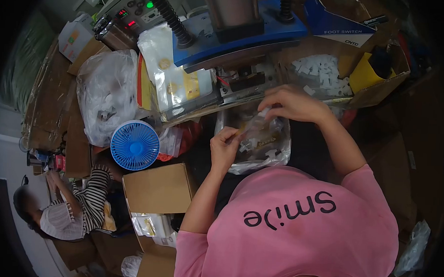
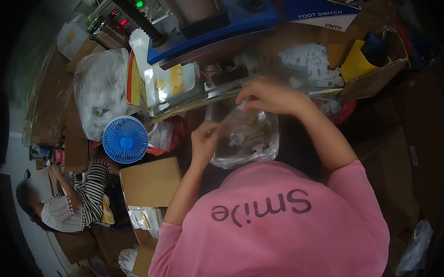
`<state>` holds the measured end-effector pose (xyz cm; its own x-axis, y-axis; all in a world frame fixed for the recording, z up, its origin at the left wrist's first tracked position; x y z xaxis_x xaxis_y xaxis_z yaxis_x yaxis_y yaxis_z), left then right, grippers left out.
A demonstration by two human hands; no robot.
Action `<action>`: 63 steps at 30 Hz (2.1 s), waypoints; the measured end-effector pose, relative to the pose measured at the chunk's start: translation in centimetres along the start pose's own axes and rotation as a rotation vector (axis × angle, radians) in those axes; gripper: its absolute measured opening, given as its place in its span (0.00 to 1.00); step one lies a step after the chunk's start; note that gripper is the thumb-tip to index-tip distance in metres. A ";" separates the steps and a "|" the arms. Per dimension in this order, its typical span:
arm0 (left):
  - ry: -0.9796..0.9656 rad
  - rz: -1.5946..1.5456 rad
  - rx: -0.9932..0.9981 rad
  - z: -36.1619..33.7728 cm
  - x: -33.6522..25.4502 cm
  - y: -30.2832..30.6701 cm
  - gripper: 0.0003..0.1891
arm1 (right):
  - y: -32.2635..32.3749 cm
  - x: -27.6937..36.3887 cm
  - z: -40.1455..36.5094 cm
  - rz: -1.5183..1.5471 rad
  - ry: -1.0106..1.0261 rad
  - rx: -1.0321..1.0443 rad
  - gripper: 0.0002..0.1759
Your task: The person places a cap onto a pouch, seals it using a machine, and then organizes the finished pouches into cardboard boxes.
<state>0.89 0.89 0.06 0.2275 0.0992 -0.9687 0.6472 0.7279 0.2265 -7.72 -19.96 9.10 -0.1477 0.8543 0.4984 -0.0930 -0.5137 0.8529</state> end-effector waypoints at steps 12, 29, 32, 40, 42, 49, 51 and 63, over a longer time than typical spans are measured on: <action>0.429 -0.467 -0.067 5.5 -0.5 -2.4 0.12 | 4.8 -3.2 -2.8 -0.177 -0.499 -0.480 0.21; -0.372 0.816 -0.337 5.5 0.2 7.9 0.16 | 0.8 -8.1 -6.4 0.112 -0.445 -0.519 0.14; -0.359 0.772 -0.352 4.1 -1.3 8.7 0.11 | 1.6 -7.2 -5.9 0.347 -0.500 -0.470 0.13; 0.026 -0.130 -0.112 1.5 -1.4 2.8 0.06 | 0.9 0.6 -1.3 0.393 -0.304 -0.317 0.13; 0.026 -0.188 -0.041 0.7 -0.5 1.0 0.06 | 0.0 1.9 -0.5 0.447 -0.270 -0.164 0.13; 0.226 -0.286 0.018 1.5 -1.0 -0.9 0.09 | -2.2 -0.5 0.3 0.722 -0.252 -0.192 0.16; 0.264 -0.406 -0.088 3.3 -1.5 -1.3 0.12 | -0.2 -2.0 -0.3 0.518 -0.386 -0.464 0.19; 0.343 -0.527 -0.057 8.1 0.2 -1.9 0.13 | 0.7 -9.2 -3.1 -0.436 -0.568 -0.478 0.19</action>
<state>5.62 -6.00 0.29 -0.3639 -0.0777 -0.9282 0.5667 0.7724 -0.2868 -9.50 -28.38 4.61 0.5007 0.8280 0.2524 -0.4502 0.0000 0.8929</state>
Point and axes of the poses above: each hand's wrist, its own z-axis towards the middle knuckle, its own y-axis out of the back of the hand, x = y × z, the point moved 3 cm from there along z, towards the middle knuckle, and after that the axes turned 5 degrees about -z, right-handed, at the moved point
